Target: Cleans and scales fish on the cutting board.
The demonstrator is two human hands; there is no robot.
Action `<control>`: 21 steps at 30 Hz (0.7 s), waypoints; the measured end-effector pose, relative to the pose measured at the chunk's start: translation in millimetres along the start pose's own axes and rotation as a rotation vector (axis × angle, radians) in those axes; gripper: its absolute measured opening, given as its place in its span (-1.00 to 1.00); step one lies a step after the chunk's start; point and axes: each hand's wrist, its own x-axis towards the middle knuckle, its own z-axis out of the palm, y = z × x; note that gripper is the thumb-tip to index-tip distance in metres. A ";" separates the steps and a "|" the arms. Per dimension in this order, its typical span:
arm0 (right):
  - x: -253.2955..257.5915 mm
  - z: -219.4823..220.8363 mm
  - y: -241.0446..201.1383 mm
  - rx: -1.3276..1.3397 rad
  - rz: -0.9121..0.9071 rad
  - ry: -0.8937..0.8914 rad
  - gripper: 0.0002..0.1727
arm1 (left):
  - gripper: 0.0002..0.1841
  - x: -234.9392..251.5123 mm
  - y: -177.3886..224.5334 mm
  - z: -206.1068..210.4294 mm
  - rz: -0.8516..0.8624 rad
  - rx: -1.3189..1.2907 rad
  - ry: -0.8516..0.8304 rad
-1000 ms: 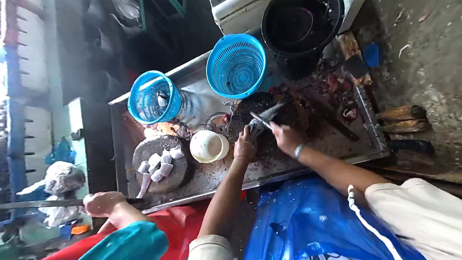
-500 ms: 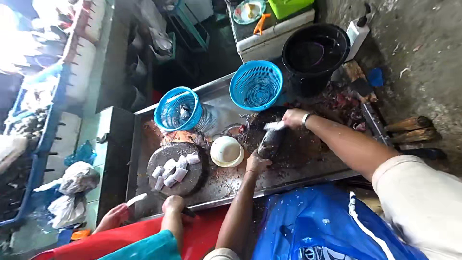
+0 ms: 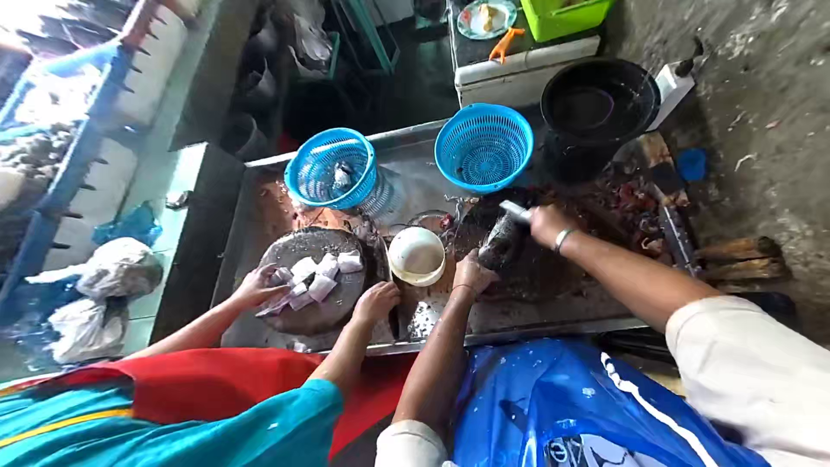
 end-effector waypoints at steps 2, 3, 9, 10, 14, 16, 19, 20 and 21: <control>-16.2 14.1 -13.6 0.013 -0.174 -0.025 -0.73 | -0.23 5.7 -1.5 -7.2 0.005 0.003 -0.003; -14.4 8.2 -12.3 0.039 -0.201 -0.094 -0.67 | -0.25 5.2 -4.9 -6.3 0.013 0.008 0.003; -20.3 -26.0 -36.3 -0.126 -0.211 -0.206 -0.71 | -0.27 -0.4 -4.3 -4.9 0.108 0.130 0.140; -14.8 -34.5 -33.5 -0.143 -0.188 -0.211 -0.70 | -0.25 -1.6 -5.1 -1.1 0.113 0.152 0.141; -20.1 -41.3 -46.6 -0.231 -0.113 -0.209 -0.73 | -0.27 -1.8 11.1 5.5 0.106 0.173 0.145; -16.4 -52.1 -40.9 -0.234 -0.134 -0.241 -0.71 | -0.28 -4.2 10.7 9.0 0.106 0.157 0.114; -24.5 -46.6 -35.1 -0.244 -0.097 -0.179 -0.75 | -0.28 0.3 13.7 7.8 0.093 0.161 0.119; -26.7 -49.6 -39.2 -0.232 -0.134 -0.208 -0.74 | -0.28 2.9 16.5 4.5 0.089 0.160 0.113; -25.6 -50.6 -36.8 -0.212 -0.163 -0.226 -0.73 | -0.27 1.0 15.8 4.7 0.089 0.152 0.105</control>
